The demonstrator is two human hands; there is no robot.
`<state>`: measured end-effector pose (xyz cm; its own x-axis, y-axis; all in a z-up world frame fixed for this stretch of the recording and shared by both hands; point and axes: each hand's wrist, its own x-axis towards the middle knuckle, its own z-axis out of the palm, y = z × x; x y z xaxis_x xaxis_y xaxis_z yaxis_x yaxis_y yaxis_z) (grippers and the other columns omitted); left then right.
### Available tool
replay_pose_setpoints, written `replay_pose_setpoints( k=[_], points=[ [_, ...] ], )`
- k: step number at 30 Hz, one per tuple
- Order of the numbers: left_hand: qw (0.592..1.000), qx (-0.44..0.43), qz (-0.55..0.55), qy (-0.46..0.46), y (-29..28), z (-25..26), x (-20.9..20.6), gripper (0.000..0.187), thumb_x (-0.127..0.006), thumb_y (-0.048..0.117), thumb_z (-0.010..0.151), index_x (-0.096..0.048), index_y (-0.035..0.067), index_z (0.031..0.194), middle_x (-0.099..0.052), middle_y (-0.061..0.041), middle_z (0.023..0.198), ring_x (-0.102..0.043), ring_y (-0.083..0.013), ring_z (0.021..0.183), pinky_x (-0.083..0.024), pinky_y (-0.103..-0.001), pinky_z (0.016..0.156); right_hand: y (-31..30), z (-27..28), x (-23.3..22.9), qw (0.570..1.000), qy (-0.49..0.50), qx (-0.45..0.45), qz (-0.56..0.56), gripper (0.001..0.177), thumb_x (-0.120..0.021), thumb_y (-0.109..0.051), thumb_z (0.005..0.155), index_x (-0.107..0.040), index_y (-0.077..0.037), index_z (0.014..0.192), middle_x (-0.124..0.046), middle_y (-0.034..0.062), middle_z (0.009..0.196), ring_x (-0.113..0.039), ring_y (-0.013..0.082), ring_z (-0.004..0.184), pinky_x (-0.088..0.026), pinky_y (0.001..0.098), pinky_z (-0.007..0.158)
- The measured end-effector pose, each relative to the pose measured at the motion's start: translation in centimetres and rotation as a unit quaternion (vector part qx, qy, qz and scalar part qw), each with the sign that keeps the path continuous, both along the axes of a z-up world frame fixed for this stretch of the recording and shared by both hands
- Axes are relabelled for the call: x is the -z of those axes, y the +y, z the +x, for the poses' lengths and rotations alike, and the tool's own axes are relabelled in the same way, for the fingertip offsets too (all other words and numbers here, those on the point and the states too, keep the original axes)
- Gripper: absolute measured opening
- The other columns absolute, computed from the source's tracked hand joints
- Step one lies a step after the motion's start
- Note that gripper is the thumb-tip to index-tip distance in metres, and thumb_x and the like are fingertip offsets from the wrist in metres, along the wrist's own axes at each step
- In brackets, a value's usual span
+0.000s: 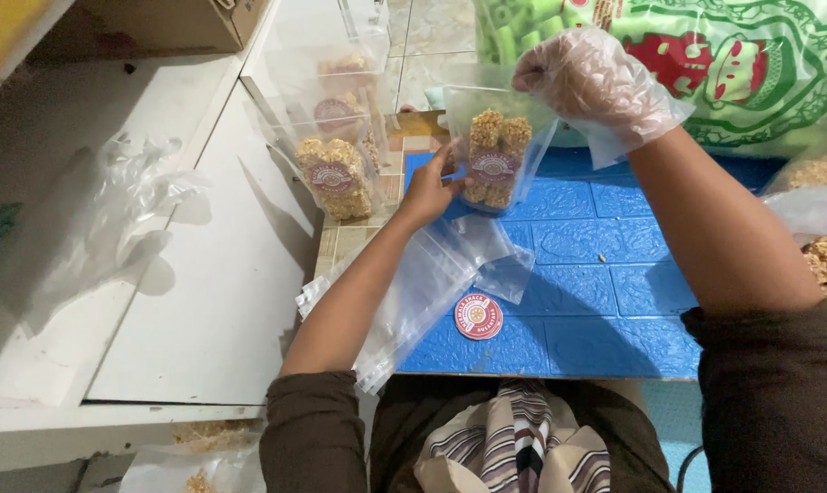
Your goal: Manually packaging puffed rice snack bars into individual plastic bags.
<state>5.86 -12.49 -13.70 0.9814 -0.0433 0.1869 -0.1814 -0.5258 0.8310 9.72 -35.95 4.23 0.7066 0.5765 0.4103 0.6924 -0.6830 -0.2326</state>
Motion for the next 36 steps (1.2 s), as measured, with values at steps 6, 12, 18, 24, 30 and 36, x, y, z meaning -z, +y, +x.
replay_pose_setpoints(
  k=[6, 12, 18, 24, 30, 36],
  points=[
    [0.983, -0.050, 0.171, 0.029, 1.5, -2.9, -1.8, 0.079, -0.072, 0.024, 0.085, -0.030, 0.007, 0.151, -0.057, -0.012, 0.140, -0.060, -0.0276, 0.122, -0.050, -0.041, 0.096, 2.0, 2.5, 0.5, 0.997, -0.068, -0.020, 0.022, 0.014, -0.072, -0.011, 0.095, -0.078, -0.006, 0.106, -0.075, 0.0083, 0.087, -0.068, 0.0209, 0.061, -0.059, 0.0347, 0.061],
    [0.965, 0.047, 0.258, 0.010, 1.3, -5.7, -2.6, 0.059, -0.058, 0.042, 0.093, -0.051, 0.003, 0.137, -0.060, -0.013, 0.136, -0.062, -0.0307, 0.116, -0.049, -0.042, 0.095, 4.7, 3.6, 0.1, 0.996, -0.064, -0.020, 0.064, 0.012, -0.072, -0.016, 0.097, -0.078, -0.009, 0.104, -0.074, 0.0042, 0.086, -0.065, 0.0191, 0.060, -0.056, 0.0357, 0.059],
    [0.942, 0.137, 0.305, -0.016, 1.3, -6.2, 0.0, 0.058, -0.053, 0.047, 0.093, -0.053, 0.011, 0.138, -0.049, -0.011, 0.147, -0.046, -0.0316, 0.133, -0.033, -0.046, 0.110, 7.3, 6.4, 0.8, 0.981, -0.102, -0.091, 0.136, 0.009, -0.073, -0.009, 0.094, -0.077, -0.001, 0.096, -0.073, 0.0068, 0.080, -0.063, 0.0188, 0.058, -0.053, 0.0348, 0.057],
    [0.940, 0.149, 0.295, -0.087, 1.5, -6.2, 2.1, 0.052, -0.055, 0.048, 0.092, -0.060, 0.013, 0.130, -0.055, -0.010, 0.141, -0.045, -0.0294, 0.133, -0.024, -0.053, 0.114, 9.4, 8.0, 1.5, 0.975, -0.142, -0.096, 0.141, 0.008, -0.075, -0.010, 0.092, -0.077, -0.002, 0.094, -0.073, 0.0058, 0.079, -0.063, 0.0193, 0.058, -0.051, 0.0344, 0.056],
    [0.937, 0.156, 0.304, -0.072, 1.5, -6.1, 3.1, 0.052, -0.056, 0.049, 0.091, -0.062, 0.014, 0.129, -0.055, -0.010, 0.141, -0.042, -0.0299, 0.137, -0.022, -0.050, 0.117, 11.2, 8.5, 1.2, 0.976, -0.106, -0.121, 0.148, 0.009, -0.073, -0.009, 0.092, -0.076, -0.001, 0.090, -0.071, 0.0066, 0.074, -0.060, 0.0206, 0.054, -0.050, 0.0351, 0.054],
    [0.937, 0.159, 0.304, -0.060, 1.4, -6.2, 3.1, 0.053, -0.055, 0.050, 0.090, -0.061, 0.014, 0.130, -0.053, -0.008, 0.143, -0.040, -0.0295, 0.138, -0.020, -0.049, 0.118, 12.1, 8.5, 0.6, 0.971, -0.110, -0.145, 0.155, 0.008, -0.069, -0.006, 0.091, -0.076, -0.001, 0.091, -0.071, 0.0060, 0.075, -0.059, 0.0209, 0.055, -0.049, 0.0351, 0.056]
  ],
)
